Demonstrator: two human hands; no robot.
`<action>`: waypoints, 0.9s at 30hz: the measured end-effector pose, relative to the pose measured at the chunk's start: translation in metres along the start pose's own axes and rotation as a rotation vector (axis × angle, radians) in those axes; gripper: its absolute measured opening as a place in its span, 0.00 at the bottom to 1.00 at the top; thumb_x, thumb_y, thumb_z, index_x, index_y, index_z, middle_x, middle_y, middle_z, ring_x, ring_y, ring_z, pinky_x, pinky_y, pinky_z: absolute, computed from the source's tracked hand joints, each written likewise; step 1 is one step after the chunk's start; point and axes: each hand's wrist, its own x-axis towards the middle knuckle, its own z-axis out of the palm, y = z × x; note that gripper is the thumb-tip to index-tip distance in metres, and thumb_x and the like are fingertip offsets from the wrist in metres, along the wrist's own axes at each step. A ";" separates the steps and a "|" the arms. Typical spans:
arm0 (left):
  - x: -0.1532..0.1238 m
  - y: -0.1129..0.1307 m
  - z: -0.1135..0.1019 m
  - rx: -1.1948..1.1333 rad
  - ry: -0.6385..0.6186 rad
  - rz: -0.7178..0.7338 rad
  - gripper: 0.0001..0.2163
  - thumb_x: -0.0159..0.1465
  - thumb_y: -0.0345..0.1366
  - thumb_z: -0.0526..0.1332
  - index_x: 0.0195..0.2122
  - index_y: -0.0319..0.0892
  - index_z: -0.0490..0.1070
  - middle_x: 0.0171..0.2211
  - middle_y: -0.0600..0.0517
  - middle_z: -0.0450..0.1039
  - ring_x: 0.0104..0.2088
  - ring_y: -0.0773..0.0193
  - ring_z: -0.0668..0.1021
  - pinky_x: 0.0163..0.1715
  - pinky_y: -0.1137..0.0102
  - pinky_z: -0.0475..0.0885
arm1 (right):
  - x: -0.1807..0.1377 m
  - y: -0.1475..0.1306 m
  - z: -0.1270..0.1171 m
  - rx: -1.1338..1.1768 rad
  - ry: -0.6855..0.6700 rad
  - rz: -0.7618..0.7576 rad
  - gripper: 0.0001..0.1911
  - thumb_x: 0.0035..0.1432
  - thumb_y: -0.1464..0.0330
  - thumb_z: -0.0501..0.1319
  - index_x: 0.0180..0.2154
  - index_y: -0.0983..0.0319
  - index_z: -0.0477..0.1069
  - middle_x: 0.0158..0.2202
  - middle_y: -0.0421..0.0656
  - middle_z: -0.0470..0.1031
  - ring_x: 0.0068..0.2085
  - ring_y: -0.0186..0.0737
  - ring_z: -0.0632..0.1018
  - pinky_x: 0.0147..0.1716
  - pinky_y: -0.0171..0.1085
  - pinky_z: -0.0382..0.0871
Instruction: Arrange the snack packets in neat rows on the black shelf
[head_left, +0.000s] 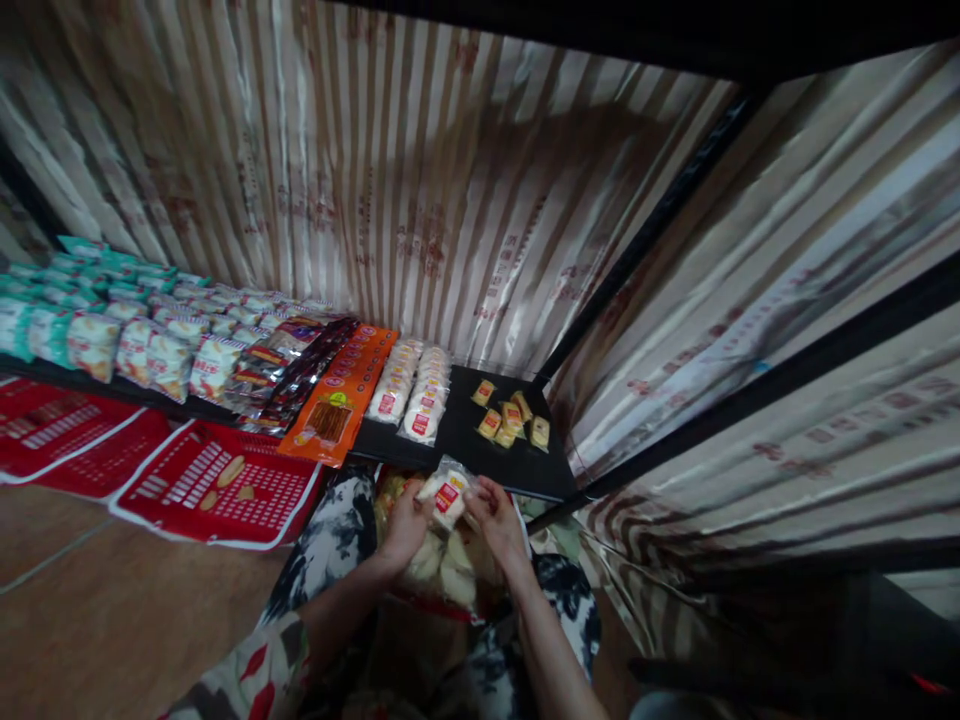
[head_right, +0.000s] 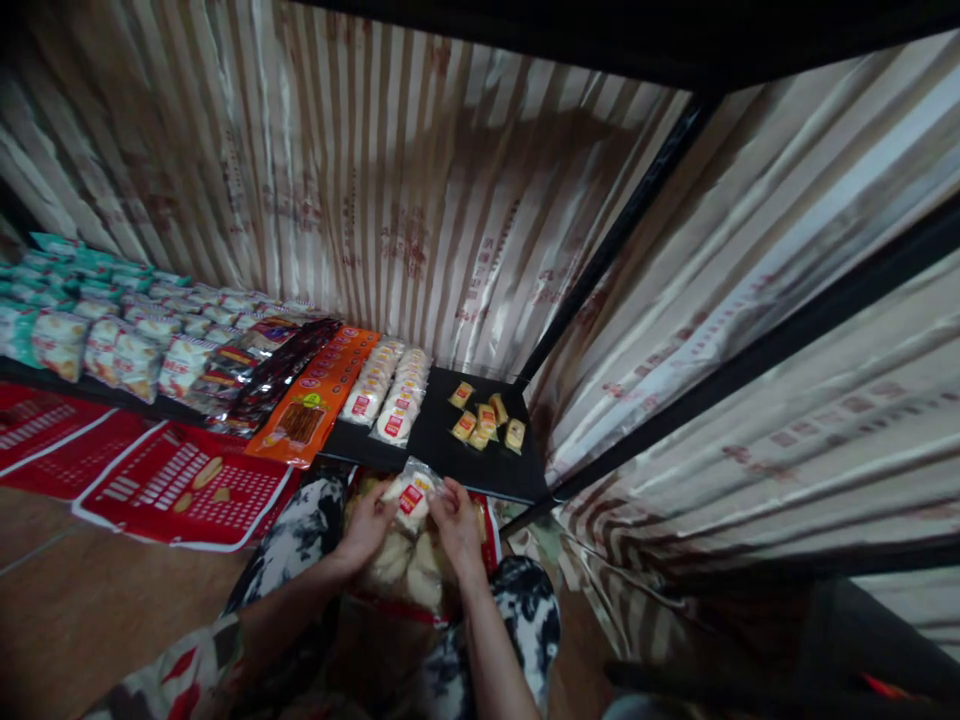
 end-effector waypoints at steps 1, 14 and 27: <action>0.002 0.000 -0.001 -0.021 0.003 -0.010 0.11 0.59 0.32 0.53 0.41 0.40 0.68 0.27 0.54 0.73 0.25 0.69 0.73 0.26 0.76 0.68 | 0.000 0.000 0.004 0.007 -0.032 0.016 0.24 0.42 0.57 0.64 0.41 0.61 0.66 0.32 0.43 0.76 0.33 0.41 0.77 0.33 0.38 0.71; 0.021 0.023 -0.038 0.464 0.341 0.313 0.20 0.59 0.31 0.52 0.54 0.40 0.63 0.54 0.43 0.61 0.55 0.55 0.64 0.55 0.59 0.62 | 0.052 -0.015 0.064 -0.175 -0.110 -0.064 0.20 0.48 0.60 0.57 0.42 0.62 0.66 0.29 0.41 0.76 0.28 0.38 0.76 0.27 0.35 0.70; 0.053 0.037 -0.044 0.805 0.091 0.375 0.20 0.61 0.29 0.49 0.54 0.40 0.65 0.57 0.45 0.60 0.54 0.55 0.64 0.54 0.60 0.64 | 0.094 -0.031 0.087 -0.585 0.054 -0.180 0.14 0.50 0.66 0.56 0.41 0.61 0.68 0.32 0.42 0.74 0.28 0.36 0.74 0.27 0.33 0.66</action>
